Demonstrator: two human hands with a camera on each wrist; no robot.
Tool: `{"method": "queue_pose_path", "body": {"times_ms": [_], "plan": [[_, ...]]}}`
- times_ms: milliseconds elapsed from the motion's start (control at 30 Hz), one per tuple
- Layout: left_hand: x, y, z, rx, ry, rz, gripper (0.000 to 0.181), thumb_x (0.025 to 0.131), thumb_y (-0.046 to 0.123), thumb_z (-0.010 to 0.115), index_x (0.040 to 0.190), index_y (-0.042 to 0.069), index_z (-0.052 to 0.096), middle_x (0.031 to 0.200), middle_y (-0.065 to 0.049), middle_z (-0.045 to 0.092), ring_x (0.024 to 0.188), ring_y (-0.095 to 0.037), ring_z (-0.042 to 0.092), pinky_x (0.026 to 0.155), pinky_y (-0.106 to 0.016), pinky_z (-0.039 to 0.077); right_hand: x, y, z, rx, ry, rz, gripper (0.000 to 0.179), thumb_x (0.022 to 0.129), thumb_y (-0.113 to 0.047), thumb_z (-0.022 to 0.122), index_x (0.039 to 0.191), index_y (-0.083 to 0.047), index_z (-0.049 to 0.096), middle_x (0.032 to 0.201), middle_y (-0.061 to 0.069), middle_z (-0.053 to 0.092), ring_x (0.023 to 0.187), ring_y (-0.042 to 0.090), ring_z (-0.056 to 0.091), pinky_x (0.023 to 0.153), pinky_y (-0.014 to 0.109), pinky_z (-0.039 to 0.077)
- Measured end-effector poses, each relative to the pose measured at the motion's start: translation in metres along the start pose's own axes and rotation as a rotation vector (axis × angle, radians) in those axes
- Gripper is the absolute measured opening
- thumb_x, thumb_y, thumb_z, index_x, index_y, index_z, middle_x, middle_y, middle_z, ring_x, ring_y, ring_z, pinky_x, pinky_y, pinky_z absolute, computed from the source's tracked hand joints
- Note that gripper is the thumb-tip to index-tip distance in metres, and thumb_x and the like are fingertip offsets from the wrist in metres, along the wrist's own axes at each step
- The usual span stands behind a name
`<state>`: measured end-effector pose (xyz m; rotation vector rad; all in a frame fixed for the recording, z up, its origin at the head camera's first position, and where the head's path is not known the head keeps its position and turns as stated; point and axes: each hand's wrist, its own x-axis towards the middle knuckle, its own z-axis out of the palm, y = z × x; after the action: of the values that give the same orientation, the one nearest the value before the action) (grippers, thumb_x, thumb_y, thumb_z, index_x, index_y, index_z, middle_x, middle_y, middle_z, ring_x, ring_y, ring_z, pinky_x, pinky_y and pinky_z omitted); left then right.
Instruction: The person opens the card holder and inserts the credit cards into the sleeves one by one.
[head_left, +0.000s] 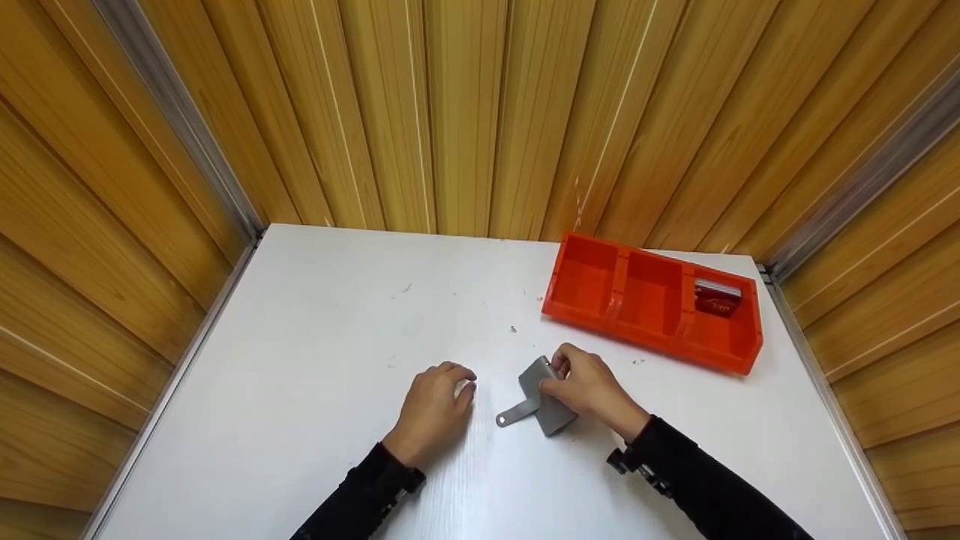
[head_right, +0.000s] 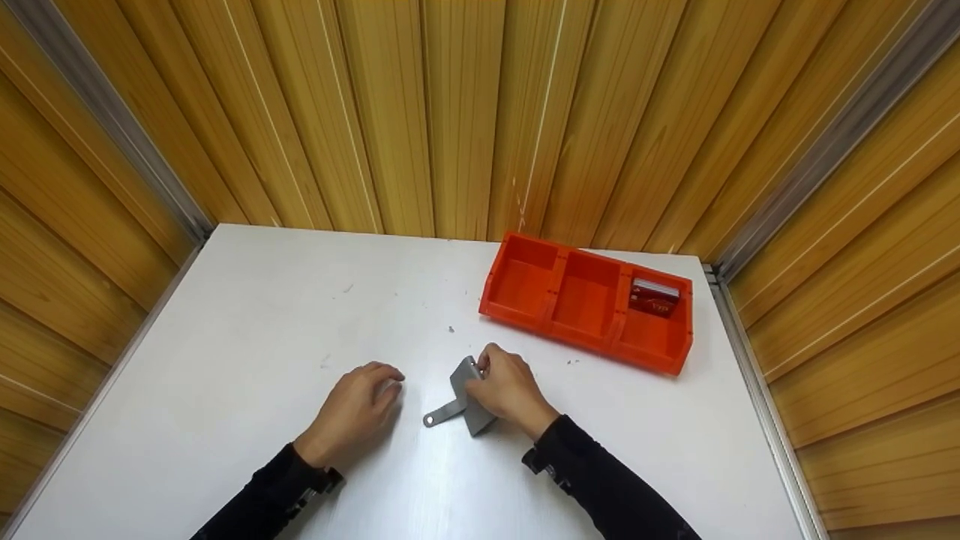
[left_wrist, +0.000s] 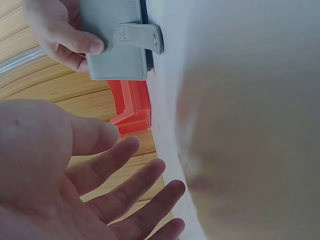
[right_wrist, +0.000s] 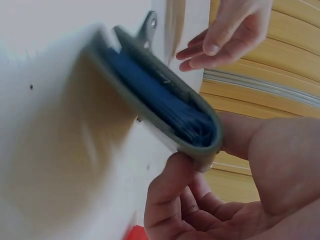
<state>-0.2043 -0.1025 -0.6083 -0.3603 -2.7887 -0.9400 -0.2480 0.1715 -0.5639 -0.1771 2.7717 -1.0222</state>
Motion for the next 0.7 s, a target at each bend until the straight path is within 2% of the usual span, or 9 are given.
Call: {"method": "queue_pose_path", "body": {"times_ms": [233,400,533,700], "plan": [[0.000,0.001,-0.001,-0.017,-0.024,-0.008,0.015,0.107,0.019,0.070,0.112,0.012,0.082,0.116,-0.004,0.080,0.111,-0.028,0.076,0.098,-0.052,0.057,-0.003,-0.011,-0.032,0.001,0.040,-0.026,0.022,0.088,-0.013,0.075,0.102,-0.014,0.058,0.089,0.003,0.059,0.084,0.021,0.056,0.069,0.032,0.042],[0.000,0.002,-0.002,-0.032,-0.025,0.001,0.015,0.106,0.019,0.070,0.111,0.012,0.083,0.116,-0.003,0.080,0.110,-0.028,0.076,0.098,-0.052,0.057,-0.005,-0.020,-0.049,0.015,0.084,-0.045,0.023,0.091,-0.012,0.074,0.105,-0.014,0.056,0.095,0.009,0.061,0.090,0.026,0.062,0.069,0.031,0.050],[0.000,0.003,-0.003,-0.024,-0.018,0.016,0.014,0.106,0.019,0.071,0.110,0.012,0.083,0.114,-0.004,0.081,0.109,-0.028,0.076,0.099,-0.052,0.058,-0.007,-0.021,-0.044,-0.045,0.116,-0.126,0.022,0.090,-0.007,0.075,0.103,-0.015,0.058,0.094,0.007,0.064,0.086,0.023,0.060,0.070,0.032,0.049],[0.000,0.004,-0.002,-0.015,-0.026,0.024,0.014,0.106,0.019,0.071,0.110,0.012,0.083,0.114,-0.005,0.081,0.109,-0.029,0.077,0.099,-0.052,0.059,-0.009,-0.014,-0.016,-0.182,0.117,-0.248,0.026,0.086,-0.001,0.077,0.098,-0.016,0.059,0.087,-0.002,0.058,0.077,0.015,0.053,0.068,0.030,0.043]]}}
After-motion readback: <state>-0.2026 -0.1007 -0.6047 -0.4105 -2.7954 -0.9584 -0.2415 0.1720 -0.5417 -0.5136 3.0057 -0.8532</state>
